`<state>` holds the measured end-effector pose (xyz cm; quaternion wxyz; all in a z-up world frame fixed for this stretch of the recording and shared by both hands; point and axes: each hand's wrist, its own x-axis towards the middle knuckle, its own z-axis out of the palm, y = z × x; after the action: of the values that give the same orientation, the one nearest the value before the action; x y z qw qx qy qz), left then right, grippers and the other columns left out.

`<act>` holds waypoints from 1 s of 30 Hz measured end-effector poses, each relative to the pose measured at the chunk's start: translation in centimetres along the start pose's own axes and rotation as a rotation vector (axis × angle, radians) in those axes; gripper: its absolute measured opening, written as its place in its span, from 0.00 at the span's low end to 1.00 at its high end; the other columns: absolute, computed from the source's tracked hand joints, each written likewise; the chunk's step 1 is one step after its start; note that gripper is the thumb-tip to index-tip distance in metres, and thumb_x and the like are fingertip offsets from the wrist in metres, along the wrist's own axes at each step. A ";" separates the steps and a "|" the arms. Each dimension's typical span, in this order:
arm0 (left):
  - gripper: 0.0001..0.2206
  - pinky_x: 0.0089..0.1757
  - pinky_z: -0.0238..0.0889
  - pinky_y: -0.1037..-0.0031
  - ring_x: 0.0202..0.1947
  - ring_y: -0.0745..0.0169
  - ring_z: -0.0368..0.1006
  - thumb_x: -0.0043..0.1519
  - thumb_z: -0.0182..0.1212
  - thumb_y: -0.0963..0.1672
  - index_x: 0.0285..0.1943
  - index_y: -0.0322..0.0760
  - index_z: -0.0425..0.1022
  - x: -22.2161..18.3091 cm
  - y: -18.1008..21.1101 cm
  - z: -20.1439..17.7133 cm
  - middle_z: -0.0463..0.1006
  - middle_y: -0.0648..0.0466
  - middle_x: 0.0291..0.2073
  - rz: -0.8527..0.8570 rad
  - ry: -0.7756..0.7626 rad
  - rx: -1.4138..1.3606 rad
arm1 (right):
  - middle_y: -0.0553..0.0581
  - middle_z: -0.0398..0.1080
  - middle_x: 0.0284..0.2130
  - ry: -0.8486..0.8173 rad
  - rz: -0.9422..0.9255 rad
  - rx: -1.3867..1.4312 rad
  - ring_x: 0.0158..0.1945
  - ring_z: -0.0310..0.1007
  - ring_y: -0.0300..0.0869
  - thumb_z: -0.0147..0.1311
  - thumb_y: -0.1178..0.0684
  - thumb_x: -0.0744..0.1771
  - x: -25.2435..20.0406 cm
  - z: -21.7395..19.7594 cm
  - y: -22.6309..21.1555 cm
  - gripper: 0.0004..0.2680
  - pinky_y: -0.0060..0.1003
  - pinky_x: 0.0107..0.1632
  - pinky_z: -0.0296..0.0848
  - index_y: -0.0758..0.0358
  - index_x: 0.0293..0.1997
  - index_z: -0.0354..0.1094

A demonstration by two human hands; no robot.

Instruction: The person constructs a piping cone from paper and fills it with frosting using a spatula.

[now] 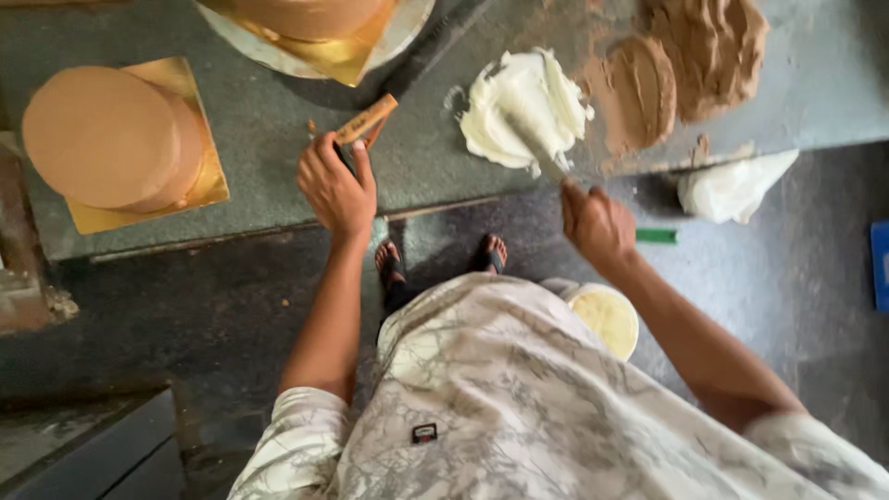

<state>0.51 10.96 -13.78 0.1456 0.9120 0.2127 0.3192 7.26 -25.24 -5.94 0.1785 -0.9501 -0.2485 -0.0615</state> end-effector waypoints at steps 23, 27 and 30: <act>0.19 0.52 0.61 0.51 0.56 0.42 0.68 0.73 0.51 0.54 0.60 0.35 0.67 0.4 0.0 0.3 0.72 0.43 0.53 -0.010 -0.063 0.077 | 0.71 0.73 0.32 -0.250 0.570 0.581 0.22 0.67 0.50 0.55 0.50 0.70 0.1 1.3 4.3 0.08 0.51 0.28 0.66 0.57 0.49 0.77; 0.20 0.51 0.60 0.52 0.56 0.41 0.68 0.73 0.51 0.54 0.60 0.36 0.67 0.2 0.3 -0.1 0.71 0.42 0.54 0.002 -0.077 0.078 | 0.62 0.76 0.31 -0.034 0.126 0.022 0.33 0.76 0.52 0.54 0.53 0.71 -1.8 2.3 4.2 0.05 0.49 0.33 0.75 0.56 0.45 0.77; 0.19 0.52 0.60 0.52 0.57 0.41 0.67 0.73 0.51 0.53 0.61 0.36 0.67 0.1 0.1 -0.2 0.71 0.43 0.55 -0.002 -0.066 0.065 | 0.61 0.74 0.28 -0.060 0.267 0.316 0.30 0.77 0.53 0.57 0.51 0.69 1.7 2.4 3.4 0.06 0.51 0.31 0.74 0.57 0.48 0.74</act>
<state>0.47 10.96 -13.55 0.1230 0.9261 0.2190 0.2814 10.48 -26.38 -8.89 0.3245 -0.9361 -0.1320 0.0310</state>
